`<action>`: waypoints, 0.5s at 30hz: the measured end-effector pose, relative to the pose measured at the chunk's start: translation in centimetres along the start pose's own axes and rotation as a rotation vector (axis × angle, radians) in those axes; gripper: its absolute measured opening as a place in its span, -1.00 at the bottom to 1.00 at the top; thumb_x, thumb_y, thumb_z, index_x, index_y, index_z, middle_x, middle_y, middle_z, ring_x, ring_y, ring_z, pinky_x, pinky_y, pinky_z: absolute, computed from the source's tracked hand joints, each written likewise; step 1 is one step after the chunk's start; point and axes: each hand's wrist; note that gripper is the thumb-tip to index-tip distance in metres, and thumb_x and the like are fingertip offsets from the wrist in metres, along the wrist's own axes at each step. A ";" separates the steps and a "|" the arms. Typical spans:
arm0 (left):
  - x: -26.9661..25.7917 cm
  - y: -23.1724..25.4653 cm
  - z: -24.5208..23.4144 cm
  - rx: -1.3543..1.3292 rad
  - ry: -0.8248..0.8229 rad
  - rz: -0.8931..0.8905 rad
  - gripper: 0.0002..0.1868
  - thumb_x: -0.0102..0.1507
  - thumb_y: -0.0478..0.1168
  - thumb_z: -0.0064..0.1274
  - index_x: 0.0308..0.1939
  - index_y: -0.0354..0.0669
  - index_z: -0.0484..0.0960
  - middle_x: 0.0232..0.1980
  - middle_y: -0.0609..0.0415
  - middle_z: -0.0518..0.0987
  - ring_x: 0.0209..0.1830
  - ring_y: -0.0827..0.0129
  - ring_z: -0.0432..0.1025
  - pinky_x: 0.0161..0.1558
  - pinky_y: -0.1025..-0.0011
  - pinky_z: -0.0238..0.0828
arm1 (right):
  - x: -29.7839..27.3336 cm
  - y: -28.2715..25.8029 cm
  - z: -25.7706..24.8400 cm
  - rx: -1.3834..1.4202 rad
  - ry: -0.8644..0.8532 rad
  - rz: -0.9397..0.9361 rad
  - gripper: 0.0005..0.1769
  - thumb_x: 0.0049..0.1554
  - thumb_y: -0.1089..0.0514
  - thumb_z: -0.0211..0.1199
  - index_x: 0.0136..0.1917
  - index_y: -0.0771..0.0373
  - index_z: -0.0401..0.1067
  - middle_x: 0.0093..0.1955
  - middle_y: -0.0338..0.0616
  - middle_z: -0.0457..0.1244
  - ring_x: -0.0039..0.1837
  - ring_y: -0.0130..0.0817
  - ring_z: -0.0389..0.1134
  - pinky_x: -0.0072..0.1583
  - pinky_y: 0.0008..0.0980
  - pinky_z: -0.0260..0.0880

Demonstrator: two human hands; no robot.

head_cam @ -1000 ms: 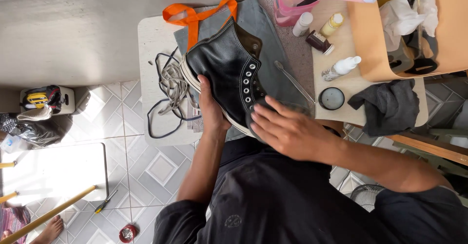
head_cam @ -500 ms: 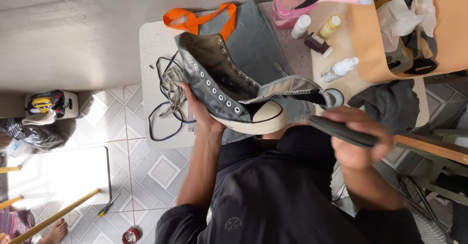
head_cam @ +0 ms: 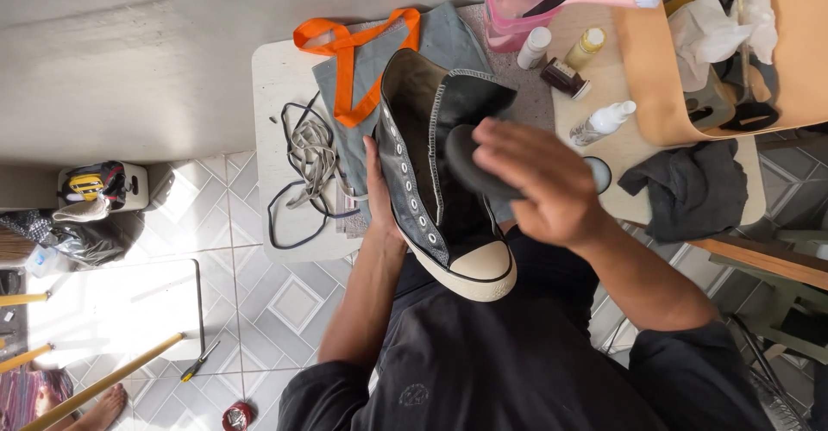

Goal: Polishing and cleaning the rubber parts of a black high-top sneaker using an applicator and a cloth.

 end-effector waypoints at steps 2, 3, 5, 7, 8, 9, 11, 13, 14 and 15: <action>1.0 0.4 -1.7 -0.049 -0.167 -0.027 -0.10 0.22 0.40 0.11 0.33 -0.29 0.50 0.33 -0.24 0.49 0.31 -0.04 0.42 0.42 -0.01 0.29 | -0.1 -2.0 0.2 0.008 -0.146 -0.078 -0.69 0.23 0.41 0.04 0.14 0.40 0.55 0.19 0.18 0.38 0.26 0.10 0.42 0.30 0.10 0.39; 1.5 0.7 -2.4 -0.098 -0.334 -0.054 -0.11 0.26 0.40 0.06 0.33 -0.32 0.51 0.38 -0.25 0.45 0.37 -0.07 0.38 0.46 -0.06 0.23 | 0.0 -2.9 0.3 0.017 -0.292 -0.157 -0.68 0.21 0.43 0.02 0.10 0.32 0.57 0.18 0.10 0.39 0.25 0.02 0.43 0.31 0.05 0.35; 0.9 0.5 -1.9 -0.060 -0.316 -0.047 -0.12 0.26 0.40 0.06 0.34 -0.29 0.51 0.39 -0.18 0.46 0.38 -0.03 0.38 0.49 -0.03 0.20 | 0.2 -3.0 -1.0 0.210 -0.323 -0.091 -0.63 0.22 0.43 -0.03 0.12 0.32 0.57 0.17 0.07 0.40 0.25 0.03 0.44 0.30 0.10 0.39; 0.4 0.2 -1.4 -0.023 -0.298 -0.051 -0.12 0.25 0.40 0.06 0.34 -0.26 0.52 0.39 -0.10 0.47 0.39 0.01 0.37 0.52 0.01 0.16 | -0.1 -2.0 -2.0 0.397 -0.353 -0.018 -0.59 0.23 0.43 -0.08 0.14 0.31 0.57 0.16 0.03 0.41 0.25 0.04 0.46 0.28 0.15 0.43; 0.1 0.0 -1.3 -0.096 -0.309 -0.112 -0.16 0.26 0.36 0.11 0.33 -0.28 0.53 0.38 -0.16 0.47 0.39 -0.03 0.37 0.51 -0.01 0.16 | -0.3 -0.9 -2.3 0.155 -0.249 -0.112 -0.61 0.27 0.28 -0.07 0.15 0.35 0.57 0.19 0.15 0.40 0.27 0.13 0.42 0.33 0.21 0.39; -0.3 -0.1 -1.3 -0.169 -0.319 -0.173 -0.19 0.26 0.31 0.15 0.32 -0.30 0.53 0.36 -0.22 0.48 0.40 -0.08 0.36 0.50 -0.02 0.17 | -0.6 0.1 -2.5 -0.087 -0.143 -0.204 -0.57 0.32 0.13 -0.05 0.16 0.40 0.57 0.22 0.26 0.38 0.30 0.22 0.39 0.37 0.26 0.34; -0.4 -0.6 -1.7 -0.165 -0.327 -0.174 -0.19 0.29 0.30 0.11 0.32 -0.34 0.52 0.34 -0.26 0.49 0.35 -0.06 0.40 0.47 -0.02 0.22 | 0.3 -0.5 -0.8 -0.158 -0.210 -0.277 -0.65 0.32 0.25 -0.05 0.13 0.37 0.56 0.17 0.22 0.38 0.26 0.18 0.41 0.36 0.22 0.33; 0.1 -0.6 -2.2 -0.162 -0.335 -0.173 -0.20 0.32 0.29 0.08 0.32 -0.37 0.51 0.32 -0.29 0.51 0.31 -0.04 0.45 0.43 -0.01 0.28 | -0.6 -1.3 0.9 -0.226 -0.275 -0.352 -0.69 0.32 0.36 -0.04 0.10 0.35 0.55 0.13 0.18 0.39 0.23 0.14 0.43 0.34 0.17 0.32; 0.5 -0.5 -2.7 -0.100 -0.292 -0.199 -0.18 0.31 0.32 0.05 0.31 -0.36 0.52 0.32 -0.28 0.51 0.32 -0.04 0.43 0.43 -0.02 0.26 | -2.1 -1.8 1.6 0.003 -0.358 -0.256 -0.70 0.29 0.37 -0.01 0.08 0.35 0.56 0.09 0.12 0.41 0.15 0.08 0.45 0.31 0.15 0.35; 1.0 -0.3 -3.1 -0.038 -0.248 -0.225 -0.17 0.30 0.36 0.02 0.29 -0.34 0.53 0.32 -0.26 0.50 0.32 -0.04 0.42 0.44 -0.03 0.24 | -3.6 -2.3 2.3 0.233 -0.437 -0.157 -0.72 0.26 0.38 0.02 0.06 0.36 0.57 0.05 0.06 0.42 0.08 0.02 0.46 0.27 0.13 0.38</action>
Point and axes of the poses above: each hand's wrist, its own x-axis towards the middle knuckle, its own z-axis out of the palm, y = z × x
